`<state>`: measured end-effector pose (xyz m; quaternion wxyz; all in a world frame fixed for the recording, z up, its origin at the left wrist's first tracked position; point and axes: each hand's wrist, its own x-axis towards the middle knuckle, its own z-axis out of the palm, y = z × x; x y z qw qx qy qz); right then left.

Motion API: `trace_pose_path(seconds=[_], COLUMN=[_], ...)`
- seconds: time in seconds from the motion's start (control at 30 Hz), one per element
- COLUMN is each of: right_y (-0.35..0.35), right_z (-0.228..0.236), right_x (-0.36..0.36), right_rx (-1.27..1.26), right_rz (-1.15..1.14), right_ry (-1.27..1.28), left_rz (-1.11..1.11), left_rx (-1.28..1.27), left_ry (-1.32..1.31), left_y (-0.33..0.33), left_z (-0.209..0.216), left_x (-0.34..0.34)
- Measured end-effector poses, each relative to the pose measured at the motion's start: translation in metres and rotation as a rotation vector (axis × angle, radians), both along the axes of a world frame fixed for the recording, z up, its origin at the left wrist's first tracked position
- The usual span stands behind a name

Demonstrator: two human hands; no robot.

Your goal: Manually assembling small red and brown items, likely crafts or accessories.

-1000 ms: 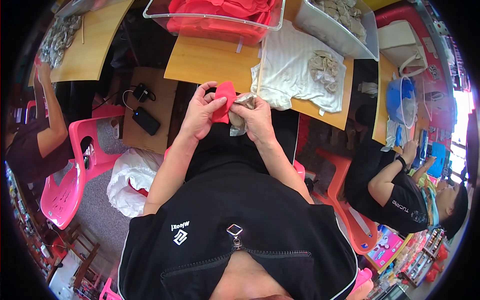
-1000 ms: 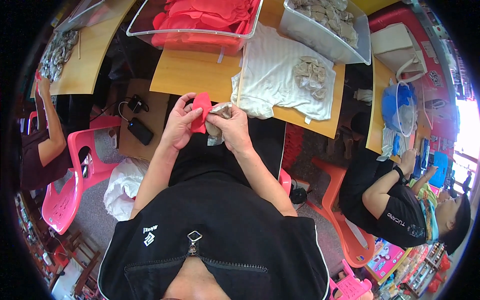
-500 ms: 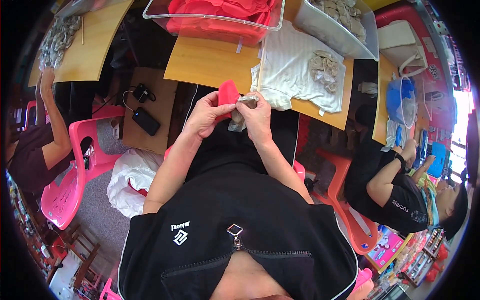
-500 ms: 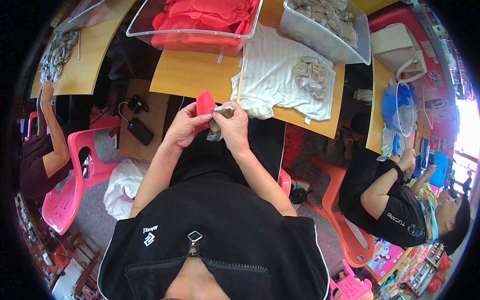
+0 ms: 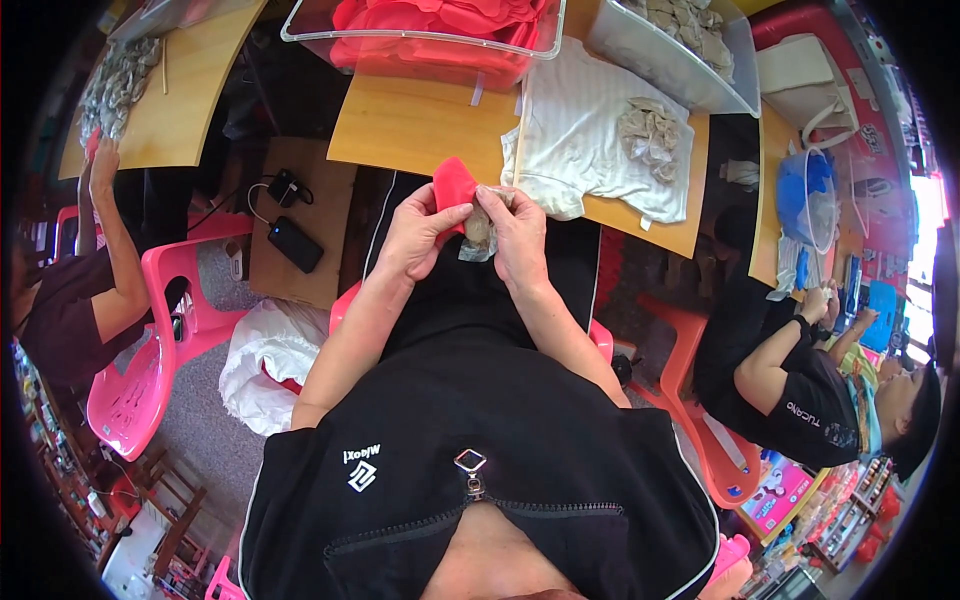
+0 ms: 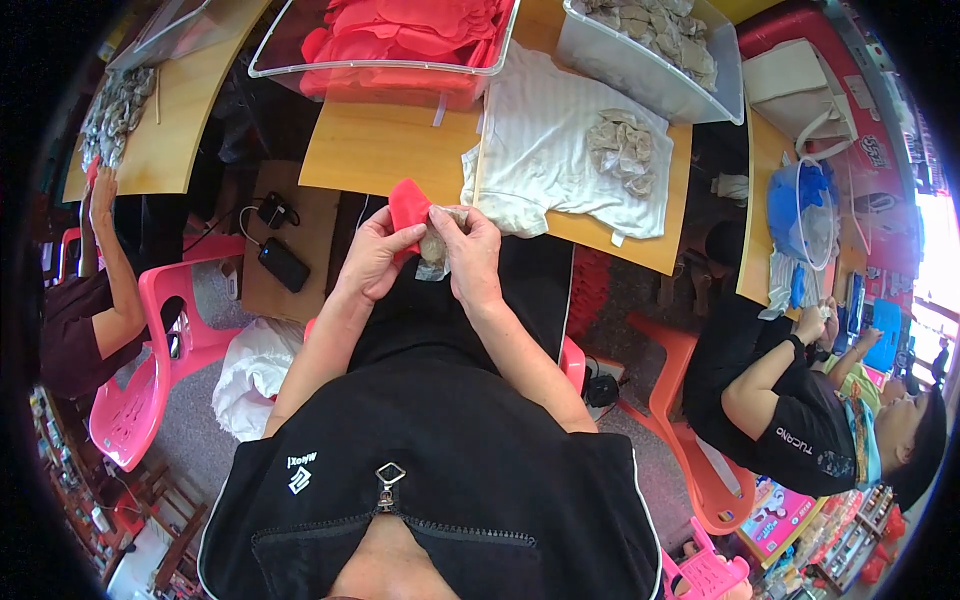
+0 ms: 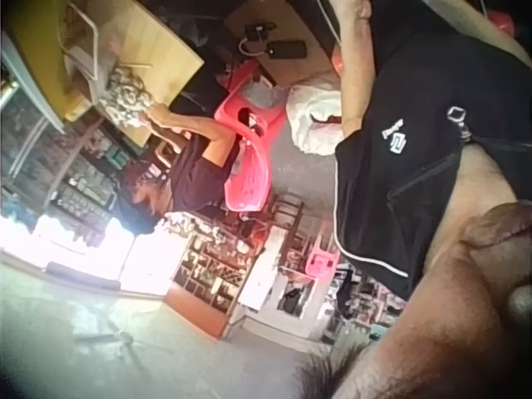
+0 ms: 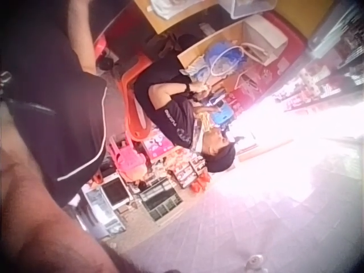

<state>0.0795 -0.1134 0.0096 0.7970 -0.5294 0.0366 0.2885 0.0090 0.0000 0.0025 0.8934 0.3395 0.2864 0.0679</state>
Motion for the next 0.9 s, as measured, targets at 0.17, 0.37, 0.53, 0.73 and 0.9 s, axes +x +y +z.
trace_pose_path(seconds=[0.17, 0.37, 0.53, 0.73, 0.9], right_y=[-0.003, -0.001, 0.0, 0.002, 0.003], right_z=[0.007, -0.001, -0.005, 0.007, 0.01], right_x=[0.001, 0.002, 0.004, 0.006, 0.005], right_rx=[-0.01, -0.141, -0.188, -0.222, -0.312], right_rz=[0.105, 0.151, 0.172, 0.115, 0.074], right_ry=[0.009, -0.246, -0.308, -0.279, -0.323], left_rz=[-0.052, -0.027, 0.053, 0.111, 0.1], left_rx=[0.105, -0.007, -0.16, -0.142, 0.017], left_ry=[0.031, 0.007, 0.006, -0.06, -0.126], left_y=[0.0, 0.006, 0.006, -0.007, -0.018], left_z=[0.003, 0.012, 0.005, 0.011, 0.01], left_x=[0.0, -0.001, -0.002, 0.003, 0.004])
